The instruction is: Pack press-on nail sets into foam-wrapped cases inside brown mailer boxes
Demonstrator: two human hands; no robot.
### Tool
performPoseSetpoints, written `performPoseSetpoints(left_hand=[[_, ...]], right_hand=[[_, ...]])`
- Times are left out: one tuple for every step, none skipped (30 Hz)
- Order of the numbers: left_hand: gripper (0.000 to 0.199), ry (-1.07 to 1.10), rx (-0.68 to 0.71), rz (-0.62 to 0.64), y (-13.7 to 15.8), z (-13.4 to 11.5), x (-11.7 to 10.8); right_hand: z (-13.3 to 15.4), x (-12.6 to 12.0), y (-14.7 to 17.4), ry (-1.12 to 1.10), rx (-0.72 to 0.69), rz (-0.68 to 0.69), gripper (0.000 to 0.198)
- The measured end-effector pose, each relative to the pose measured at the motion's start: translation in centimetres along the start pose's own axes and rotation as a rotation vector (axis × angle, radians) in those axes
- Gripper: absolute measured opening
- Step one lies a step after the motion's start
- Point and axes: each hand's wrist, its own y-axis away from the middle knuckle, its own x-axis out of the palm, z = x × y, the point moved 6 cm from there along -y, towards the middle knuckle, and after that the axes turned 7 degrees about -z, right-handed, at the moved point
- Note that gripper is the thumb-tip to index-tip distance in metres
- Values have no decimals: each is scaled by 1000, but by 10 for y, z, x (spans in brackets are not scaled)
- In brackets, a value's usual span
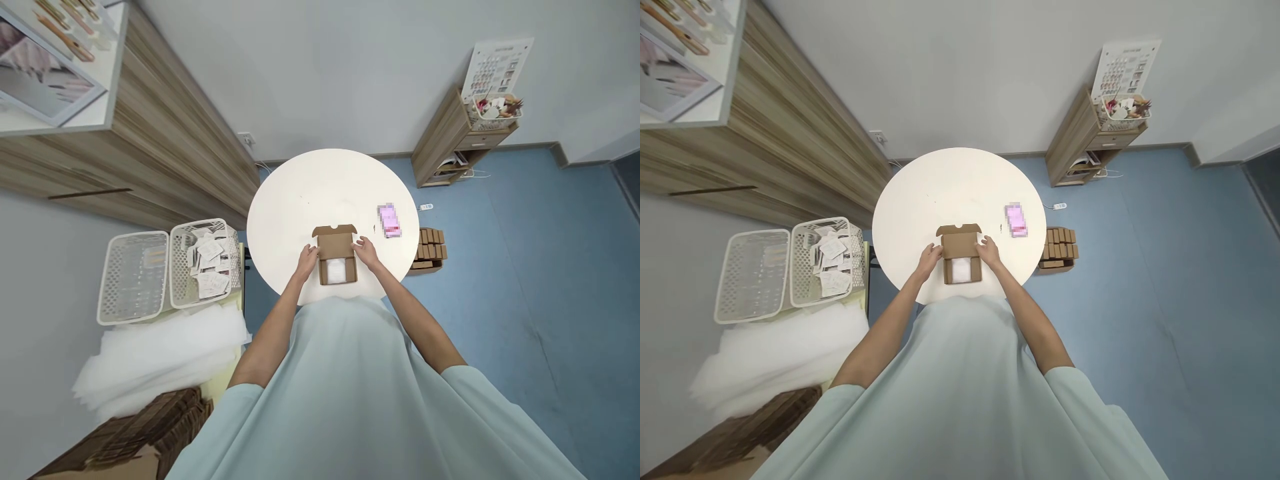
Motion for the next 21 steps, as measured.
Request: performPoseSetpoints(left_hand=[[73,21,-5,13,0,-3,0],[75,49,-14,25,1,-6,0],[76,73,-15,39,2,-9,1],[76,86,2,43,2,-14,0],[77,99,27,45,3,-18,0],[78,116,53,49,5,-21,-1],[80,138,79,55,7,-23,0],[82,159,98,62,9,-24,0],[85,175,106,68,11,-23,1],[89,188,105,70,14,-20,2],[92,197,95,67,17,-16,3],[96,204,80,61,21,-11,4],[99,211,64,52,24,-6,5],[102,215,51,43,28,-1,6],[104,215,39,34,31,4,8],[105,210,29,26,35,9,9],[106,199,21,18,39,13,10],[105,181,14,12,43,17,10],[104,159,11,8,47,20,11],[103,136,14,8,51,23,12],[102,114,23,12,55,26,12]], right_hand=[[2,0,0,-7,-14,7,68],[5,-1,0,-14,-28,13,71],[8,-2,0,-18,-43,17,73],[10,-4,0,-19,-60,20,75],[12,-5,0,-16,-80,23,77],[14,-6,1,-10,-103,27,78],[16,-7,3,-1,-125,28,78],[16,-8,5,12,-144,31,78],[15,-8,8,26,-163,35,78],[14,-8,11,40,-179,42,78],[12,-8,15,54,-194,50,78],[9,-8,20,64,-209,59,77],[6,-8,25,72,-221,69,77],[2,-7,30,78,-232,79,76],[-2,-7,34,86,-239,86,76],[-6,-6,39,99,-244,93,76],[-10,-5,44,113,-251,98,75],[-14,-5,48,129,-259,104,75],[-18,-4,52,148,-269,109,75],[-21,-3,56,170,-282,114,76],[-25,-3,61,192,-296,119,77]])
